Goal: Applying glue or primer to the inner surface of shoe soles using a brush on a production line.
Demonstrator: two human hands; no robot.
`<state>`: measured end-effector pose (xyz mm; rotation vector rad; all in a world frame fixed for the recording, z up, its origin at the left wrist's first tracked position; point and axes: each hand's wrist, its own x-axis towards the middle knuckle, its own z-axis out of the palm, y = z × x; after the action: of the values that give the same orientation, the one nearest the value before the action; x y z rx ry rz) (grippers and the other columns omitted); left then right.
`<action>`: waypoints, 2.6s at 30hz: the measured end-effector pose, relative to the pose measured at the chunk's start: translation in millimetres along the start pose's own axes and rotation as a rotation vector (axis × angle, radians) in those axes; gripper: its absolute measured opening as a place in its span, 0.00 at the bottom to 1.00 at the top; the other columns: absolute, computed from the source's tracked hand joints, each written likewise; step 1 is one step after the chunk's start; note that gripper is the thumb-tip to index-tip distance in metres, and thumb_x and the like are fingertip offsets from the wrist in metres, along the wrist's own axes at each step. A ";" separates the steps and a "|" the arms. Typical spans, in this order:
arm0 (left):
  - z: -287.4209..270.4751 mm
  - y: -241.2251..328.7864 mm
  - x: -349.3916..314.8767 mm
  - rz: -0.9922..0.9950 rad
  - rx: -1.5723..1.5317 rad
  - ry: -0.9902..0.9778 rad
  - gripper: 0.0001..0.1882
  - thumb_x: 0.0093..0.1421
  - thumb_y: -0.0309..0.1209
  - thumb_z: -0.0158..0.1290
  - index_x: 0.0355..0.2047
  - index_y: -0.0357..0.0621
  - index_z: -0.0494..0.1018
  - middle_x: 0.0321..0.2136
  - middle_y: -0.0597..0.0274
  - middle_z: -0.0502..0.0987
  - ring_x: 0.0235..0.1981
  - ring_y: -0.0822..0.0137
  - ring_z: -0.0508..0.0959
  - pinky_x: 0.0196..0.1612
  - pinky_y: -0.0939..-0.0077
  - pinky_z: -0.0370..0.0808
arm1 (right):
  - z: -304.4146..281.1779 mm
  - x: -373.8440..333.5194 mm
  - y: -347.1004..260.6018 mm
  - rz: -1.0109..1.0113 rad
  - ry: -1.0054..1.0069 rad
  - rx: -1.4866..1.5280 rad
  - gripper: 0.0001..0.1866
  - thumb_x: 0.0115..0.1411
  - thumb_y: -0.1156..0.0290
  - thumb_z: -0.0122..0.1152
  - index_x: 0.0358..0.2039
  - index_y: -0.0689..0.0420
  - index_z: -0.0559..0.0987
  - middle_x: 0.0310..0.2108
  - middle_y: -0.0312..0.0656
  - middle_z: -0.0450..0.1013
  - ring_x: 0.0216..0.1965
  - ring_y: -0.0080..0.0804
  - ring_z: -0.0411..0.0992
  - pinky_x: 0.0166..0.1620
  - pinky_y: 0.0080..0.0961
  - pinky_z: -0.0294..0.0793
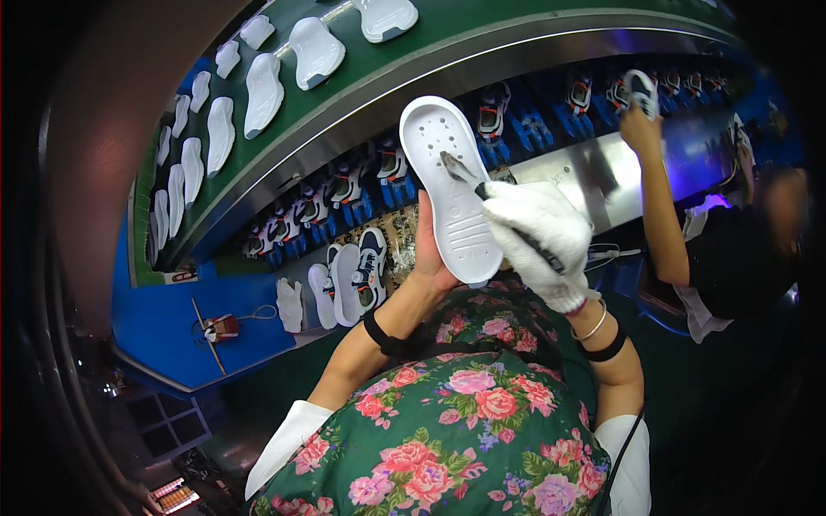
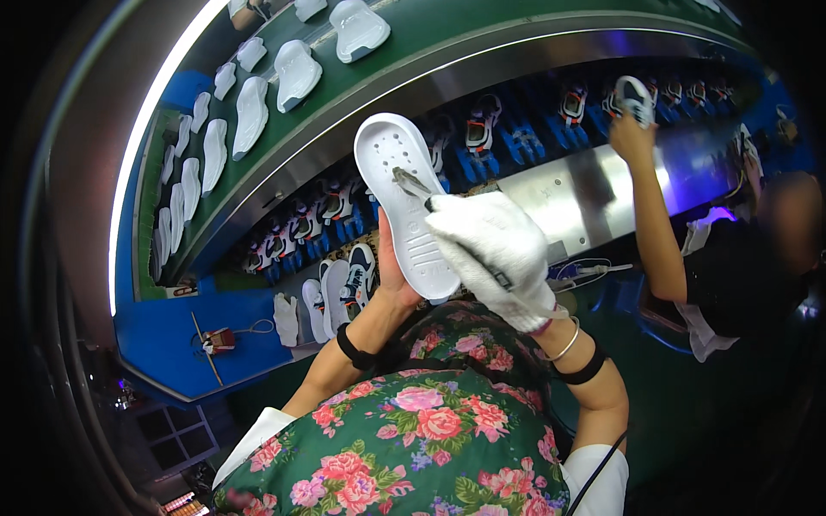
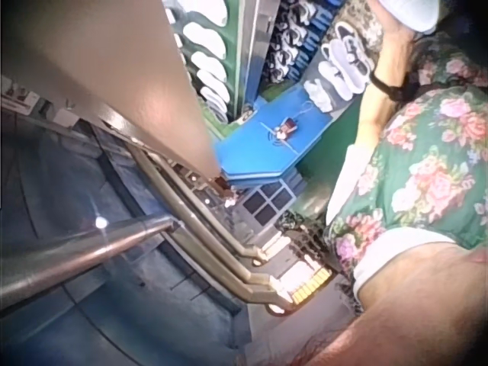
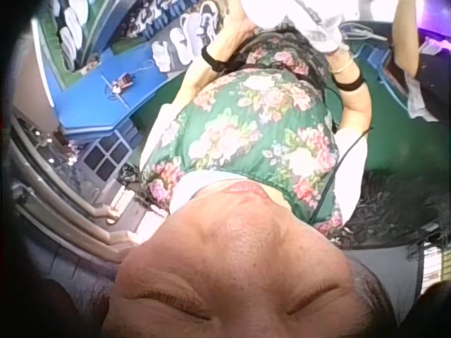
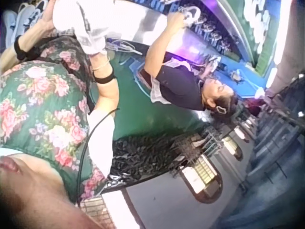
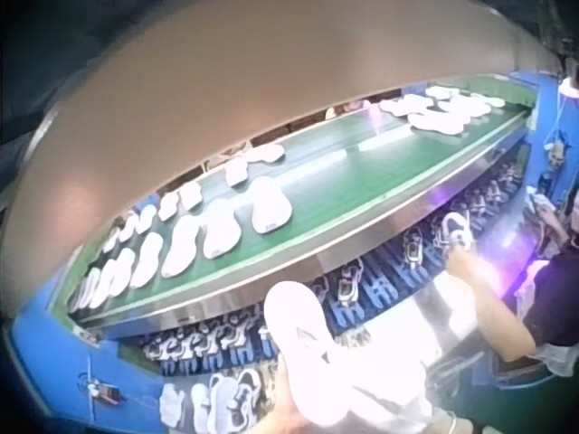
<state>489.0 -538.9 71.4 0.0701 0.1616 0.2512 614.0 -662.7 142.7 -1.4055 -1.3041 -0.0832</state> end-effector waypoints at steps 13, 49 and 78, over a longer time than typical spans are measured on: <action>6.7 0.5 14.4 -0.006 0.012 -0.070 0.45 0.61 0.68 0.43 0.67 0.50 0.57 0.63 0.49 0.64 0.58 0.43 0.70 0.59 0.40 0.71 | 1.7 -25.4 -9.0 -0.122 -0.181 -0.011 0.15 0.47 0.78 0.69 0.38 0.57 0.84 0.38 0.43 0.81 0.39 0.42 0.79 0.44 0.33 0.79; 9.1 54.8 28.9 -0.362 0.291 -0.256 0.46 0.61 0.65 0.45 0.70 0.46 0.54 0.61 0.34 0.64 0.51 0.35 0.76 0.58 0.47 0.72 | -11.2 -27.9 -8.0 -0.080 -0.200 0.085 0.14 0.47 0.76 0.70 0.37 0.57 0.84 0.39 0.44 0.81 0.36 0.40 0.79 0.40 0.32 0.80; -2.2 14.2 16.7 -0.383 0.221 0.024 0.42 0.65 0.65 0.37 0.68 0.48 0.58 0.57 0.43 0.71 0.49 0.38 0.77 0.49 0.44 0.78 | -43.3 -6.2 23.5 0.150 -0.022 -0.201 0.12 0.51 0.78 0.69 0.37 0.57 0.86 0.37 0.45 0.82 0.38 0.39 0.81 0.44 0.31 0.79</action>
<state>501.2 -520.8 68.0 0.2529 0.2221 -0.1489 654.1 -691.6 137.9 -1.6752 -1.2304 -0.1006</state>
